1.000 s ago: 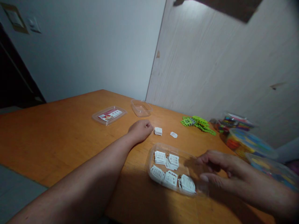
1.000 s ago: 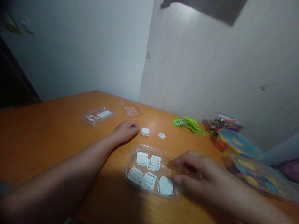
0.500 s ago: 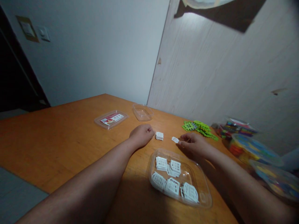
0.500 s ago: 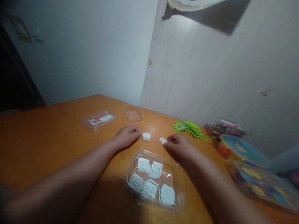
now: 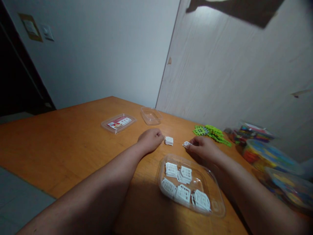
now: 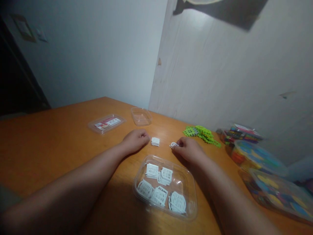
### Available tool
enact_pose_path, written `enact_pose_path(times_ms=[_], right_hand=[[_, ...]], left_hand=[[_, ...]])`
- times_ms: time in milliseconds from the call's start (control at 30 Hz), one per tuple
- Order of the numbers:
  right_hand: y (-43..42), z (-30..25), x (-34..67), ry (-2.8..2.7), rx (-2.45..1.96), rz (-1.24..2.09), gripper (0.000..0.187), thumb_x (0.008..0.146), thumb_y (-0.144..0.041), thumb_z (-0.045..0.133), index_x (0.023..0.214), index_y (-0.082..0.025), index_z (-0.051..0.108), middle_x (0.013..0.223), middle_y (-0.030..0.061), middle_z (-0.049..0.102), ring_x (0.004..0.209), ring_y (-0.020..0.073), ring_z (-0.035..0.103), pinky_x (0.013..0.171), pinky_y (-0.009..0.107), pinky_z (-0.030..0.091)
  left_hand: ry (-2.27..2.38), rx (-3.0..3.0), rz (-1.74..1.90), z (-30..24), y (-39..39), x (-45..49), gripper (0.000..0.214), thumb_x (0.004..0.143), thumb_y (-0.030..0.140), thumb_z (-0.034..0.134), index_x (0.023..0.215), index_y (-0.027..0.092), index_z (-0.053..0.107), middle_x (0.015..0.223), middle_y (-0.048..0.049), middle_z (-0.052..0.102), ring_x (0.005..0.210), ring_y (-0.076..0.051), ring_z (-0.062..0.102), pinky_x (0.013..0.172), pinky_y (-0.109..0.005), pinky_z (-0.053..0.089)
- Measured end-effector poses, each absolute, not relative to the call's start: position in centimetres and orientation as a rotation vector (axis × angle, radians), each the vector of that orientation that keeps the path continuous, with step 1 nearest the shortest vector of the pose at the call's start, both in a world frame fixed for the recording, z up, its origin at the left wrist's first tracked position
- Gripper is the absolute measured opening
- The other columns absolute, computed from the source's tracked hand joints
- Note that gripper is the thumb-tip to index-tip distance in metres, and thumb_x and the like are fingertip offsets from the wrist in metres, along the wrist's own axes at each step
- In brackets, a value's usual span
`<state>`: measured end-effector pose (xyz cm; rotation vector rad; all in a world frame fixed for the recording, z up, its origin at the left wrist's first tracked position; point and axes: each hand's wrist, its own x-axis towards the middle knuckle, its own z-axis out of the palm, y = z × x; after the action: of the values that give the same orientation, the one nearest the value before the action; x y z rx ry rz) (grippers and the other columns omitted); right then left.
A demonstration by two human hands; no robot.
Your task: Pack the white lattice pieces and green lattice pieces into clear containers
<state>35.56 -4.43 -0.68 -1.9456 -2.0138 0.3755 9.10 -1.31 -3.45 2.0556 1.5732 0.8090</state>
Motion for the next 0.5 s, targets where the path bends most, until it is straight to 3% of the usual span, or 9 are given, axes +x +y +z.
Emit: enact_pose_path(times_ms=[200, 367, 500], right_hand=[[-10.6, 3.9, 35.7, -2.168, -1.664, 0.588, 0.026, 0.085, -0.044, 0.063, 0.084, -0.018, 0.066, 0.073, 0.0013, 0.061, 0.066, 0.0141, 0.053, 0.055, 0.024, 0.039], [-15.8, 6.0, 35.7, -2.317, -1.604, 0.683, 0.025, 0.088, -0.046, 0.064, 0.092, -0.021, 0.066, 0.090, 0.0037, 0.066, 0.084, 0.0175, 0.059, 0.071, 0.027, 0.047], [-18.3, 6.6, 35.6, -2.433, -1.641, 0.715, 0.022, 0.089, -0.044, 0.064, 0.092, -0.023, 0.066, 0.090, 0.0034, 0.066, 0.084, 0.0176, 0.061, 0.072, 0.028, 0.049]], left_hand=[[1.538, 2.047, 0.833, -3.7, -1.2, 9.1, 0.021, 0.081, 0.036, 0.054, 0.080, 0.019, 0.068, 0.077, -0.0016, 0.068, 0.068, -0.015, 0.055, 0.055, -0.025, 0.031], [1.549, 2.066, 0.849, -3.7, -1.1, 9.1, 0.021, 0.080, 0.036, 0.056, 0.081, 0.019, 0.069, 0.077, -0.0013, 0.068, 0.068, -0.015, 0.055, 0.056, -0.025, 0.031], [1.569, 2.060, 0.831, -3.6, -1.2, 9.1, 0.022, 0.080, 0.036, 0.056, 0.081, 0.019, 0.070, 0.076, -0.0013, 0.067, 0.068, -0.015, 0.055, 0.055, -0.025, 0.032]])
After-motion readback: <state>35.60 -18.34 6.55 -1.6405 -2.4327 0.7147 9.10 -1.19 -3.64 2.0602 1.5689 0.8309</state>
